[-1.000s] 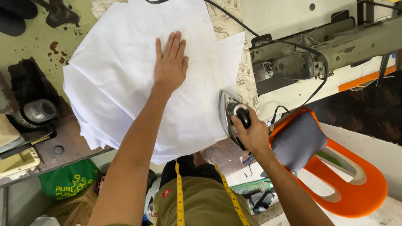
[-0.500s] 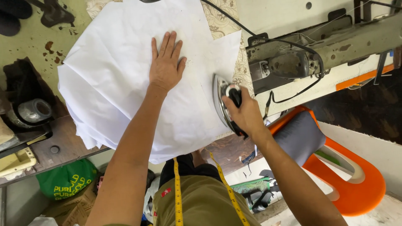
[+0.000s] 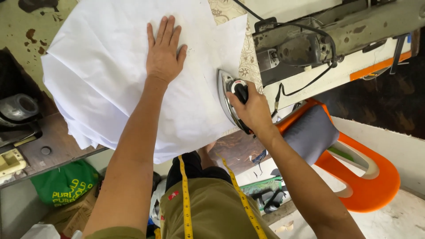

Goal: A person irons a white piece of fabric on a padded workbench next to a sewing machine.

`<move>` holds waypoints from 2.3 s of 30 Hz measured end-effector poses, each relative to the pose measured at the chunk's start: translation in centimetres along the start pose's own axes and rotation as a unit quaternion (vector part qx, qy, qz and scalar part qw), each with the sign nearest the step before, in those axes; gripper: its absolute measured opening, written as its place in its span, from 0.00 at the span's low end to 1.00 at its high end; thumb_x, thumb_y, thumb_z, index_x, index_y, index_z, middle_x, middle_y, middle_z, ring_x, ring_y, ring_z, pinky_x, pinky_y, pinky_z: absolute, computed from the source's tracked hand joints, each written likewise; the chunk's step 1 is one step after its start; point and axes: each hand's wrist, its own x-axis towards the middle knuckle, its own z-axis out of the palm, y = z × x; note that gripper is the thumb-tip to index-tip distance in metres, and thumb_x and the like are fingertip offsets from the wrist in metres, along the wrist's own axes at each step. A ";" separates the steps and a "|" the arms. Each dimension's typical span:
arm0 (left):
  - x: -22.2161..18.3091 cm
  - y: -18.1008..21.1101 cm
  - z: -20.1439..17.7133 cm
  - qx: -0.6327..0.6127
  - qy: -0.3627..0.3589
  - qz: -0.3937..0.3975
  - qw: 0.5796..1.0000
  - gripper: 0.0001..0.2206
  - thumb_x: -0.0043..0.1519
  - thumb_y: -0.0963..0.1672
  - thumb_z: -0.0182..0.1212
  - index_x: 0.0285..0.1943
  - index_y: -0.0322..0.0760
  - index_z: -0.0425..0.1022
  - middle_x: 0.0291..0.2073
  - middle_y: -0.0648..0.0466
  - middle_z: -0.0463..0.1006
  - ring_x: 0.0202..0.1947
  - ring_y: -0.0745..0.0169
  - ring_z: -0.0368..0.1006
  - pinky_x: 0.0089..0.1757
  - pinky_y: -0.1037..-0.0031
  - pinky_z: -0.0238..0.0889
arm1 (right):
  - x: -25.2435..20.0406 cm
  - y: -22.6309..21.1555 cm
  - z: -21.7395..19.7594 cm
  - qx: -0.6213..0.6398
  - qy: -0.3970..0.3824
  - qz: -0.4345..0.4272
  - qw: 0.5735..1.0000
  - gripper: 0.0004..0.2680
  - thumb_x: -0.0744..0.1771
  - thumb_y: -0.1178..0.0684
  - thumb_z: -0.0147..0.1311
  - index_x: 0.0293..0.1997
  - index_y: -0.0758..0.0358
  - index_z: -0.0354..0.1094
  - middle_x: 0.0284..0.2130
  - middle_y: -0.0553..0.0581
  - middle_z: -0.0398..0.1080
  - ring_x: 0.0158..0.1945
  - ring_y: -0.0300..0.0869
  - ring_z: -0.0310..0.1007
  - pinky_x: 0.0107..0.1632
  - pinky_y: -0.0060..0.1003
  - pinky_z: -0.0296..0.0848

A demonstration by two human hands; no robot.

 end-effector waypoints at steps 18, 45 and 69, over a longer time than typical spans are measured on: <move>-1.8 2.6 -2.1 -0.188 0.135 -0.015 0.973 0.22 0.78 0.44 0.47 0.72 0.12 0.63 0.74 0.26 0.51 0.76 0.30 0.41 0.67 0.32 0.23 | -13.8 19.0 -9.6 0.622 0.019 -0.010 0.783 0.18 0.65 0.51 0.63 0.54 0.76 0.65 0.13 0.54 0.53 0.13 0.37 0.48 0.16 0.30 0.49; 0.5 17.3 4.6 -0.002 -0.109 0.178 0.978 0.23 0.78 0.50 0.44 0.77 0.35 0.67 0.79 0.39 0.53 0.79 0.42 0.41 0.68 0.36 0.21 | -10.8 12.4 0.5 0.307 0.229 0.127 0.915 0.17 0.62 0.54 0.65 0.54 0.62 0.68 0.41 0.54 0.74 0.44 0.39 0.75 0.46 0.33 0.76; -3.4 15.6 -0.3 -0.016 0.061 0.105 0.993 0.15 0.73 0.47 0.49 0.66 0.38 0.68 0.68 0.44 0.66 0.70 0.46 0.61 0.64 0.34 0.26 | -19.9 21.8 2.6 0.182 0.240 0.112 0.947 0.23 0.57 0.50 0.75 0.57 0.52 0.76 0.40 0.61 0.80 0.47 0.51 0.80 0.52 0.42 0.77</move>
